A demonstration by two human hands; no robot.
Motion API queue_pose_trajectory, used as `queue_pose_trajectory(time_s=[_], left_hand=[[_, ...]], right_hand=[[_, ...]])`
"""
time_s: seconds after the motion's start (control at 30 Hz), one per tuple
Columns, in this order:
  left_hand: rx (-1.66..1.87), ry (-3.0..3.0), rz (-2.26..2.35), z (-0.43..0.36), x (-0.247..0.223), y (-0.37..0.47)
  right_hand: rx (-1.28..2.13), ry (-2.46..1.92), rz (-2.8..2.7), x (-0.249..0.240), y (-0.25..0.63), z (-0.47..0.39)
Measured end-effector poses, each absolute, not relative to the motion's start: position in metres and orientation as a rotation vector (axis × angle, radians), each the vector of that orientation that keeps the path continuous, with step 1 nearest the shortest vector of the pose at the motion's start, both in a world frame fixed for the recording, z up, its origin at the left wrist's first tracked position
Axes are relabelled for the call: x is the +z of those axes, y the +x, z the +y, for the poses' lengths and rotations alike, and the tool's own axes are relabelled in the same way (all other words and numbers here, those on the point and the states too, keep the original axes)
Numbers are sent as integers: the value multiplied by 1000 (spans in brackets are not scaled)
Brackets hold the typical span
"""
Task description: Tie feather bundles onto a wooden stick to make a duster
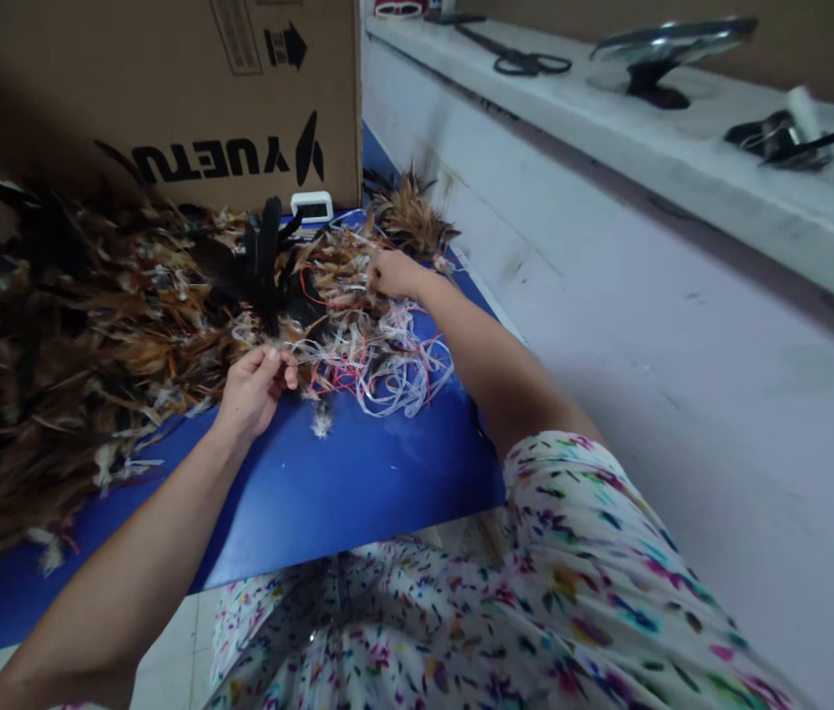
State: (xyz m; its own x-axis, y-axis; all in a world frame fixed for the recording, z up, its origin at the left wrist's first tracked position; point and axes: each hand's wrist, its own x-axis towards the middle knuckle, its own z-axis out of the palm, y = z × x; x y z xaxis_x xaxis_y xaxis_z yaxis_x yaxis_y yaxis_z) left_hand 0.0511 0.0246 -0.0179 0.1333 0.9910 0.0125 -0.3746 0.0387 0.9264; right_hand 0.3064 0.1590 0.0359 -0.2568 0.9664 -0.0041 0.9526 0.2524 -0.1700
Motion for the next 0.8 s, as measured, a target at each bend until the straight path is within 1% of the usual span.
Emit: queue_pose_trajectory(time_s=[0.1,0.17,0.37,0.53,0.67,0.8], left_hand=[[1259,964,852,26,-18,51],[1260,966,853,27,-19,51],[1258,977,872,27,-19,52],[1257,966,887,26,-19,54],[1261,949,908,24,-18,54],[1244,944,916,23,-17,55]], right_hand=[[156,-1858,-2341,43,315,162],[185,-1835,-2287,46,323,165],[361,-1679,-2031,53,346,177],[594,-1494,-1781,59,359,186],[738,-1440,-1601,64,365,188],[830,-1342,-1567,69,368,186]])
